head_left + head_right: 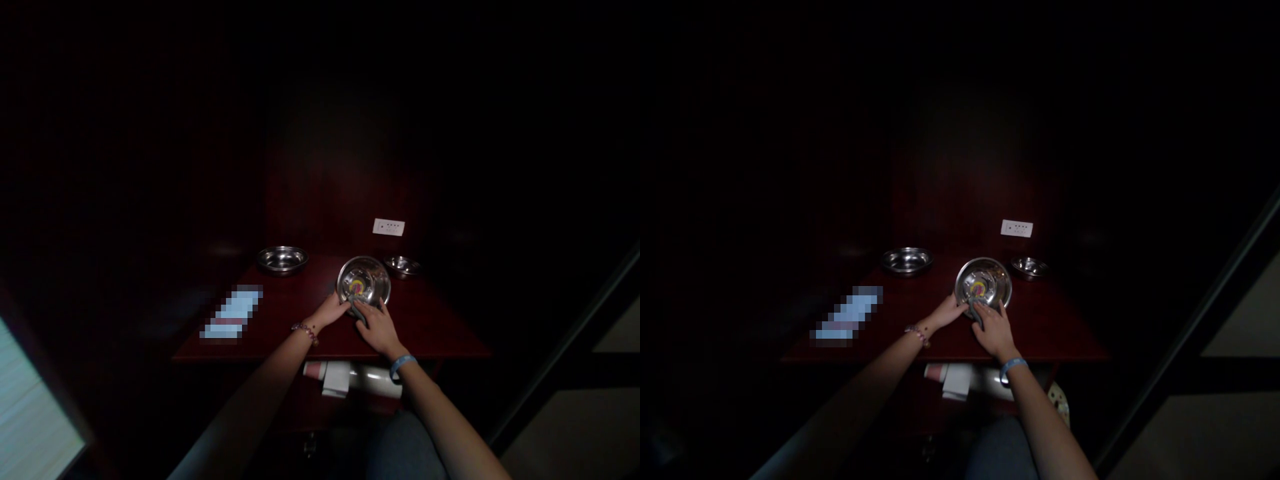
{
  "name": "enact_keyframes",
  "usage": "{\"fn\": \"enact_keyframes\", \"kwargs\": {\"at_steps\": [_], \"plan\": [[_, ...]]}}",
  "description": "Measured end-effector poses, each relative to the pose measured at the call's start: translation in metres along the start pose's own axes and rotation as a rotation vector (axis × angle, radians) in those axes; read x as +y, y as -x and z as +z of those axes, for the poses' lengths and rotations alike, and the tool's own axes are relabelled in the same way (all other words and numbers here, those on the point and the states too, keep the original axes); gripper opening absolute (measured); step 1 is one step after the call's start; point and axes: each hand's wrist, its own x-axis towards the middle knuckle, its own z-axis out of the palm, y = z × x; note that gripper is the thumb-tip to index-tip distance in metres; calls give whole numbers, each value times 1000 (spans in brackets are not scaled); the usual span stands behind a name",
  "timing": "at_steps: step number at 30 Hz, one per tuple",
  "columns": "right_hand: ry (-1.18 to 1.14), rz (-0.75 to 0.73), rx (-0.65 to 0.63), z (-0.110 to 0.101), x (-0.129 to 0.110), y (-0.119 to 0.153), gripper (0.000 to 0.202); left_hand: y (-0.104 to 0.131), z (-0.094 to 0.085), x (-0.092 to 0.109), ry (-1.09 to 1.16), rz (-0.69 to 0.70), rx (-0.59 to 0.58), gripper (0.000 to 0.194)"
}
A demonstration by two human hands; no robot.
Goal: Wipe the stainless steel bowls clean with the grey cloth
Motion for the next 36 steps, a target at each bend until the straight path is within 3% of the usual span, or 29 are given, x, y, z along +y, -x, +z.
{"fn": "enact_keyframes", "kwargs": {"at_steps": [9,15,22,28,36], "plan": [[10,50,64,2,-1,1,45,-6,-4,-4,-1,-152,148,48],[4,61,49,3,1,1,47,-5,-2,-3,-3,-94,140,44],[1,31,27,0,1,0,48,1,0,5,-20,-25,37,64],[0,31,39,-1,-1,1,48,0,-1,4,-45,-32,44,41],[36,59,94,-1,-4,1,43,-7,-2,-1,12,-119,129,43]]}}
